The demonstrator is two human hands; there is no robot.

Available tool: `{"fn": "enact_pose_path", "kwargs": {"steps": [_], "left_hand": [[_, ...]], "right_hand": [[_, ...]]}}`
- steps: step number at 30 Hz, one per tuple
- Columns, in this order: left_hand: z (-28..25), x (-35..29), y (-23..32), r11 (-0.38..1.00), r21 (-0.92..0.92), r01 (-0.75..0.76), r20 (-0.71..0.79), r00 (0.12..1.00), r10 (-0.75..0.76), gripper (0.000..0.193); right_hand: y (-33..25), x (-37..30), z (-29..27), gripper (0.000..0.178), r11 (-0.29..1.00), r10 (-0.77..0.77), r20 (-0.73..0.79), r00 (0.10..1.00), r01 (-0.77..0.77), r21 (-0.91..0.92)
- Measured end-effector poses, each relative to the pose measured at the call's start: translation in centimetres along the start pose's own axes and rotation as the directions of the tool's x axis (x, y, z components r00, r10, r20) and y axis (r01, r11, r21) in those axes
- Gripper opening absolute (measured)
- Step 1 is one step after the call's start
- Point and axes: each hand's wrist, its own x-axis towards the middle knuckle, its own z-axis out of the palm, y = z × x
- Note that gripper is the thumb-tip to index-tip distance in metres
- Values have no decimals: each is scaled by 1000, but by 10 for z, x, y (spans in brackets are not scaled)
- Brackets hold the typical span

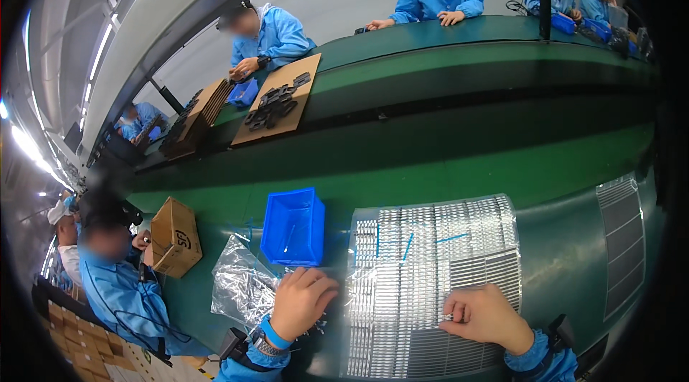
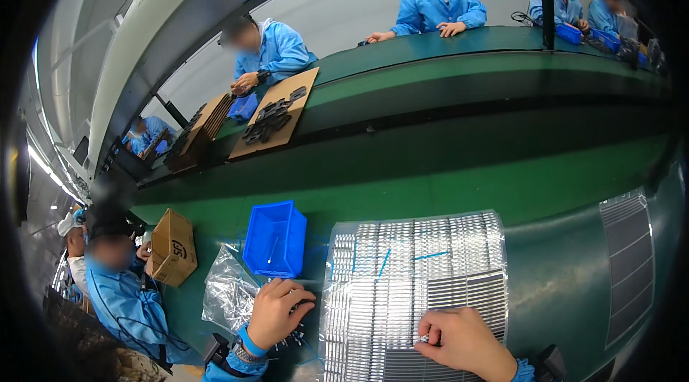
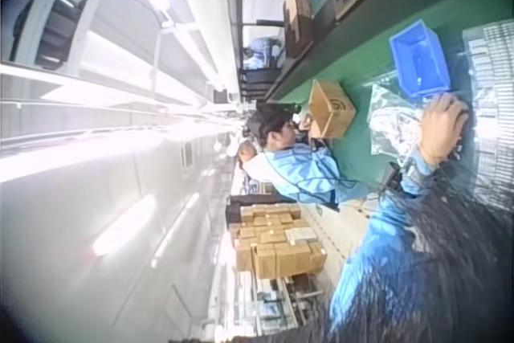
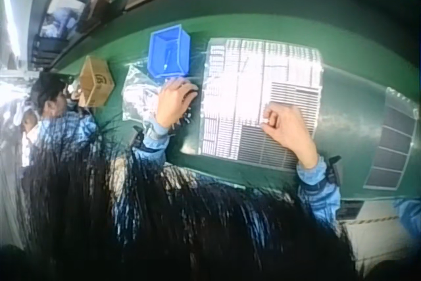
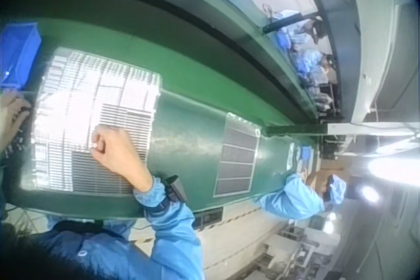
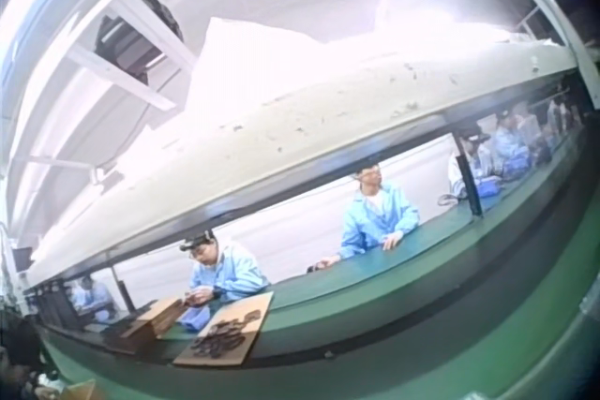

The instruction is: Assembling small blue strips onto a silver grid sheet on a manufacturing assembly line.

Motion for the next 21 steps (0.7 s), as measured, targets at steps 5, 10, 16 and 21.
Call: {"fn": "enact_pose_path", "kwargs": {"steps": [5, 10, 16, 21], "left_hand": [[5, 2, -1, 1000, -12, 2, -4, 1000, -3, 11], [-22, 9, 34, 948, -317, -2, -167, 985, -53, 14], [-15, 25, 61, 848, -525, 71, -53, 992, -116, 9], [11, 32, 78, 783, -618, 70, 29, 997, -66, 12]], "right_hand": [[3, 0, 3, 21, 1000, -10, 2, 1000, 10, -1], [1, 0, -1, 21, 1000, 9, 35, 999, -9, 4], [-6, -2, -4, 27, 998, 56, 31, 998, -57, 38], [-14, 0, 6, 25, 991, -76, -110, 991, 87, 105]]}}
